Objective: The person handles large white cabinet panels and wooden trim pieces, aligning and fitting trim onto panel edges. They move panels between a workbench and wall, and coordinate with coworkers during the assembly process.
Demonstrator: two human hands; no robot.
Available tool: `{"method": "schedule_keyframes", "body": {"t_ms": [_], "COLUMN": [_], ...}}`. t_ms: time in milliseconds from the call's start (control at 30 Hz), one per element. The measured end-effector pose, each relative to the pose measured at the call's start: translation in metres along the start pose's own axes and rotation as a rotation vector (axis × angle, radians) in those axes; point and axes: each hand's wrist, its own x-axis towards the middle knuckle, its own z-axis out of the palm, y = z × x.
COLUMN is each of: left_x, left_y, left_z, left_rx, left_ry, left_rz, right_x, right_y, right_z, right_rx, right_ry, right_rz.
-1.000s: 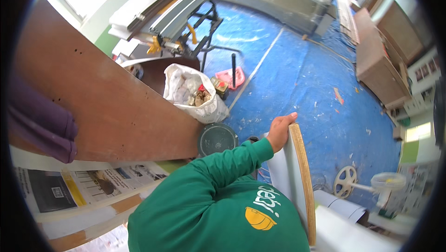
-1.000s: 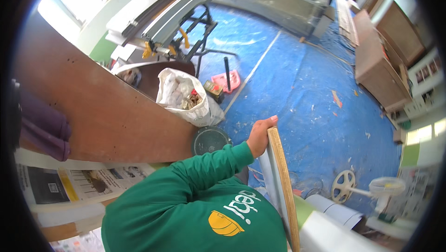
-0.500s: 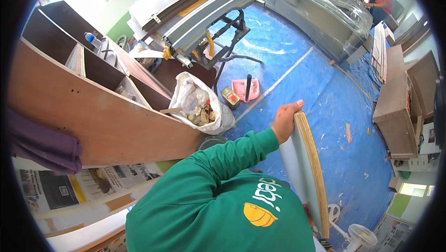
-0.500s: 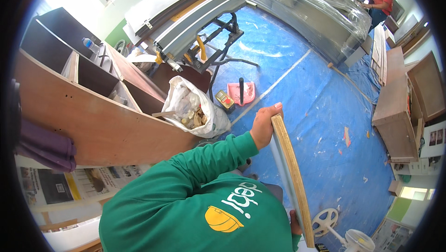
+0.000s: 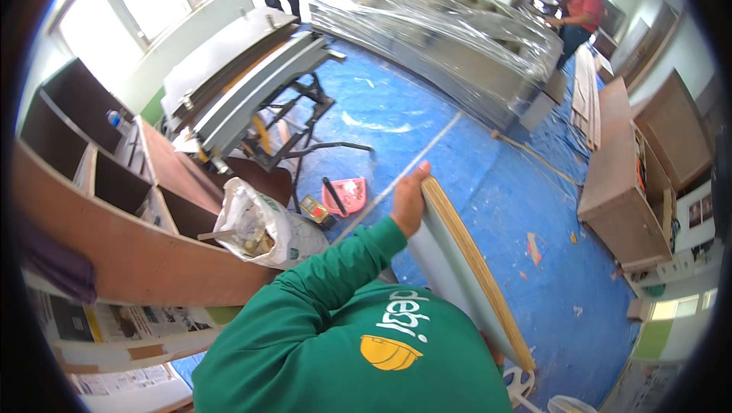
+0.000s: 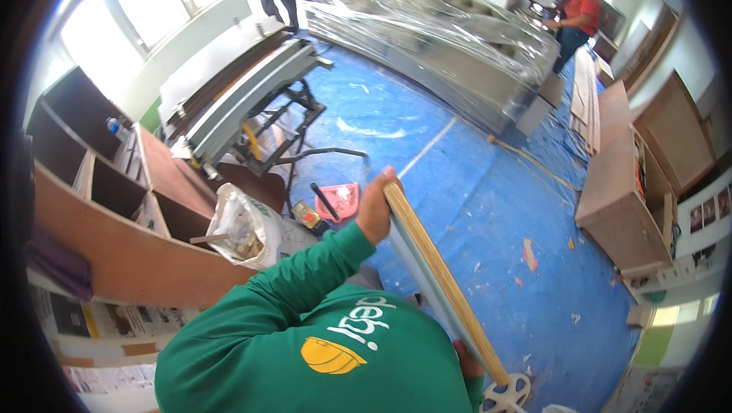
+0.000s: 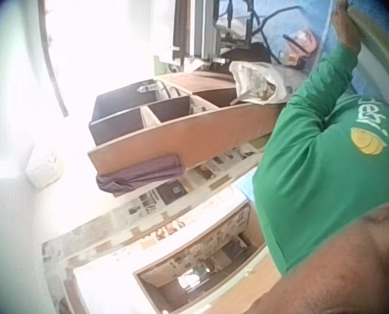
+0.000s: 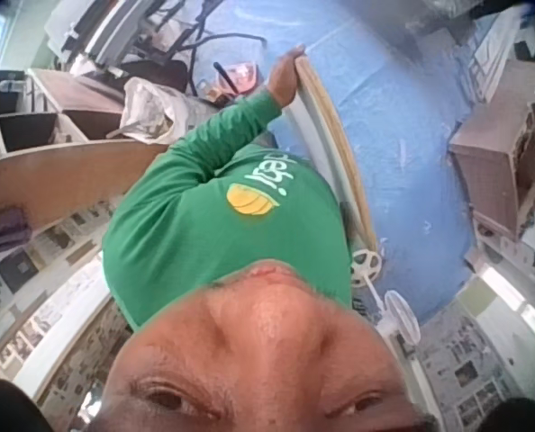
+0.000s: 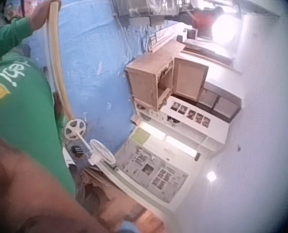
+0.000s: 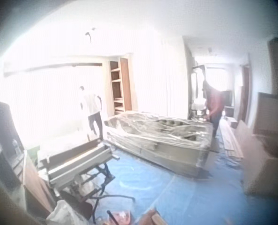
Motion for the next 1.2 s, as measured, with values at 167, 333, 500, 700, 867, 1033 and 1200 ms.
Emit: {"method": "schedule_keyframes", "body": {"t_ms": [167, 333, 500, 700, 867, 1033, 1200], "left_x": [0.071, 0.175, 0.306, 0.426, 0.449, 0.434, 0.409], "left_y": [-0.012, -0.026, -0.067, -0.130, -0.172, -0.218, -0.258], "left_z": [0.051, 0.106, 0.187, 0.283, 0.362, 0.403, 0.428], "left_rx": [-0.168, -0.299, -0.294, -0.168, -0.279, -0.112, 0.033], "left_ry": [0.015, 0.027, -0.028, -0.415, -0.554, -0.922, -1.109], "left_rz": [-0.132, -0.227, -0.335, -0.375, -0.687, -0.540, -0.405], "right_x": [0.032, 0.095, 0.170, 0.247, 0.264, 0.258, 0.247], "right_y": [-0.032, -0.103, -0.197, -0.284, -0.326, -0.340, -0.337], "right_z": [-0.036, -0.050, -0.060, -0.078, -0.100, -0.108, -0.110], "right_rx": [0.125, 0.140, 0.086, -0.142, -0.277, -0.283, -0.264], "right_ry": [0.069, 0.077, 0.233, 0.288, 0.390, 0.449, 0.515], "right_rz": [0.047, -0.131, -0.110, -0.146, -0.126, -0.037, 0.033]}}
